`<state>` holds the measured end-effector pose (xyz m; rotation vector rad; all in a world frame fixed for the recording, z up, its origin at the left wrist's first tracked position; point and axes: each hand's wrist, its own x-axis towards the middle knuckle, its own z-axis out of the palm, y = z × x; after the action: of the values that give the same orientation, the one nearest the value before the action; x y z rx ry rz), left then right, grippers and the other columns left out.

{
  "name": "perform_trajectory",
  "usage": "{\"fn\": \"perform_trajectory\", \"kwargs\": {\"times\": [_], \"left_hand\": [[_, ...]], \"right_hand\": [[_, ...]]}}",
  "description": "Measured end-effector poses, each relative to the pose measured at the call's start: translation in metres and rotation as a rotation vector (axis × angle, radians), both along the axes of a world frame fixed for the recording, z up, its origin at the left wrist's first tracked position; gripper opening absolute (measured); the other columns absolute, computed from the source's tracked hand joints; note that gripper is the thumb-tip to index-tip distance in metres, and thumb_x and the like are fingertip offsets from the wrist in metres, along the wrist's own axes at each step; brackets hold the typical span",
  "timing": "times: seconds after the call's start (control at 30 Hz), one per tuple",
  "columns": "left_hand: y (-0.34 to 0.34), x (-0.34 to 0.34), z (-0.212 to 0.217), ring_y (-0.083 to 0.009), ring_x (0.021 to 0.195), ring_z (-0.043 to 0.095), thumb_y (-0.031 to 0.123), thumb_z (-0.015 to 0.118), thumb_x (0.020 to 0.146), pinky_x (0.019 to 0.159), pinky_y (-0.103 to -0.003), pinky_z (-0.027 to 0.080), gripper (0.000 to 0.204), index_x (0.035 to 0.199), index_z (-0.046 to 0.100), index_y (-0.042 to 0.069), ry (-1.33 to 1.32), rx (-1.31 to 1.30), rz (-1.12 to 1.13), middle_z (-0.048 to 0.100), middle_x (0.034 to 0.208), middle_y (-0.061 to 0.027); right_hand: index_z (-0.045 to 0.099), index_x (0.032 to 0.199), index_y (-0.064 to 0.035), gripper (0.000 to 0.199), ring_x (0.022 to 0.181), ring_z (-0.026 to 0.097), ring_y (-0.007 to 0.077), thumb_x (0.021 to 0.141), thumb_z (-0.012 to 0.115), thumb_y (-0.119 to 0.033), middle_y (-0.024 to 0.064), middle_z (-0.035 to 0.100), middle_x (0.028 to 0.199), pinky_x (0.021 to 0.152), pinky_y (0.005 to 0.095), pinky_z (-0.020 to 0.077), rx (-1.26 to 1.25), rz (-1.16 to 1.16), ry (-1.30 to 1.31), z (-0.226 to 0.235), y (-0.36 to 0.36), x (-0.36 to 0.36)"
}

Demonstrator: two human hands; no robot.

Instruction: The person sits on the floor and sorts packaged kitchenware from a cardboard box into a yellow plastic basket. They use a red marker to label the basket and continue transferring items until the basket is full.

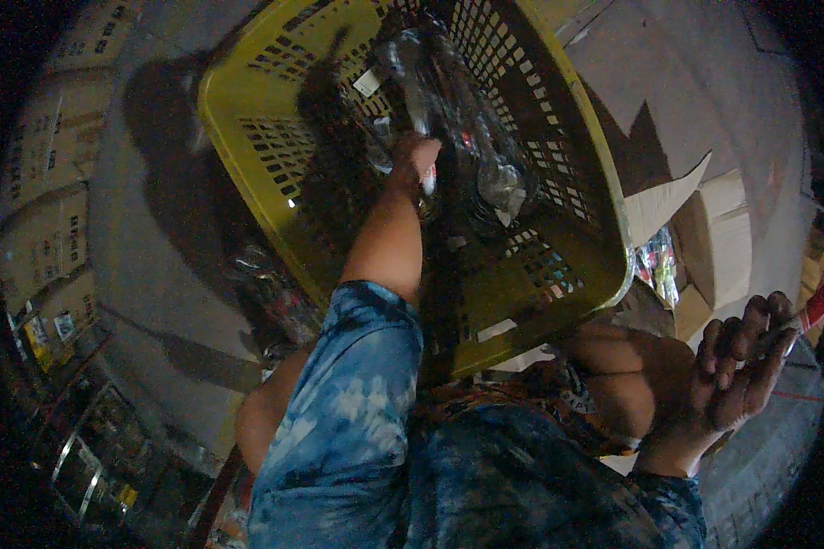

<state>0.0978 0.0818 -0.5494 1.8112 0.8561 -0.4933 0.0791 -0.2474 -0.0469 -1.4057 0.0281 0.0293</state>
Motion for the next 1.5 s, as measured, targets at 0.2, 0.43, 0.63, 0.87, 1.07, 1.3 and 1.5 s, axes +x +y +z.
{"fn": "perform_trajectory", "kwargs": {"times": [0.2,0.43,0.63,0.87,1.07,1.3,1.5], "left_hand": [[0.026,-0.019,0.096,-0.0151,0.055,0.050,0.049,0.066,0.091,0.049,-0.034,0.044,0.037,0.092,0.060,0.013,-0.079,-0.689,0.403,0.053,0.068,-0.0012],[0.025,-0.036,0.214,-0.0156,0.053,0.047,0.064,0.049,0.095,0.047,-0.033,0.042,0.052,0.093,0.059,0.013,-0.154,-0.703,0.606,0.053,0.069,-0.0011],[0.001,-0.093,0.267,-0.0150,0.051,0.046,0.071,0.039,0.095,0.047,-0.032,0.042,0.062,0.097,0.060,0.014,-0.264,-0.619,0.666,0.055,0.071,-0.0007],[-0.020,-0.105,0.373,-0.0088,0.048,0.049,0.072,0.054,0.091,0.042,-0.027,0.041,0.057,0.097,0.057,0.016,-0.535,-0.761,0.506,0.056,0.070,0.0006],[-0.057,-0.118,0.473,-0.0122,0.058,0.058,0.059,0.055,0.098,0.047,-0.027,0.049,0.052,0.111,0.062,0.009,-0.692,-0.672,0.233,0.062,0.077,-0.0028],[-0.084,-0.117,0.511,-0.0140,0.083,0.067,0.044,0.057,0.101,0.077,-0.031,0.055,0.047,0.114,0.066,0.000,-0.800,-0.427,0.048,0.071,0.098,-0.0080],[-0.071,-0.112,0.519,-0.0157,0.095,0.067,0.041,0.056,0.103,0.087,-0.032,0.052,0.047,0.122,0.063,-0.002,-0.700,-0.440,-0.044,0.071,0.109,-0.0092]], "right_hand": [[0.046,0.127,0.0035,0.041,0.039,0.036,0.0047,0.109,0.039,-0.033,0.0050,0.048,0.076,0.035,0.0197,0.0359,0.085,0.061,-0.055,0.006,0.008,0.002],[0.051,0.124,-0.0005,0.041,0.041,0.037,0.0059,0.105,0.047,-0.037,0.0081,0.057,0.080,0.037,0.0200,0.0358,0.067,-0.131,0.104,0.026,0.029,-0.014],[0.059,0.111,-0.0037,0.036,0.044,0.049,0.0076,0.101,0.060,-0.038,0.0043,0.063,0.072,0.039,0.0217,0.0366,0.077,0.105,0.030,0.021,0.040,-0.016],[0.060,0.109,-0.0047,0.034,0.051,0.045,0.0070,0.096,0.069,-0.035,0.0008,0.055,0.075,0.043,0.0233,0.0367,-0.018,0.249,0.024,0.002,0.055,-0.013],[0.065,0.101,-0.0048,0.046,0.049,0.049,0.0094,0.084,0.081,-0.044,-0.0006,0.056,0.071,0.042,0.0272,0.0408,0.009,0.458,0.057,0.005,0.098,0.001],[0.064,0.102,-0.0052,0.031,0.051,0.052,0.0085,0.088,0.078,-0.029,0.0012,0.066,0.079,0.044,0.0238,0.0398,0.268,0.528,0.132,0.007,0.108,0.002],[0.061,0.101,-0.0060,0.027,0.053,0.051,0.0076,0.088,0.078,-0.023,-0.0018,0.062,0.074,0.047,0.0234,0.0404,0.387,0.462,0.163,-0.002,0.104,0.001]]}}
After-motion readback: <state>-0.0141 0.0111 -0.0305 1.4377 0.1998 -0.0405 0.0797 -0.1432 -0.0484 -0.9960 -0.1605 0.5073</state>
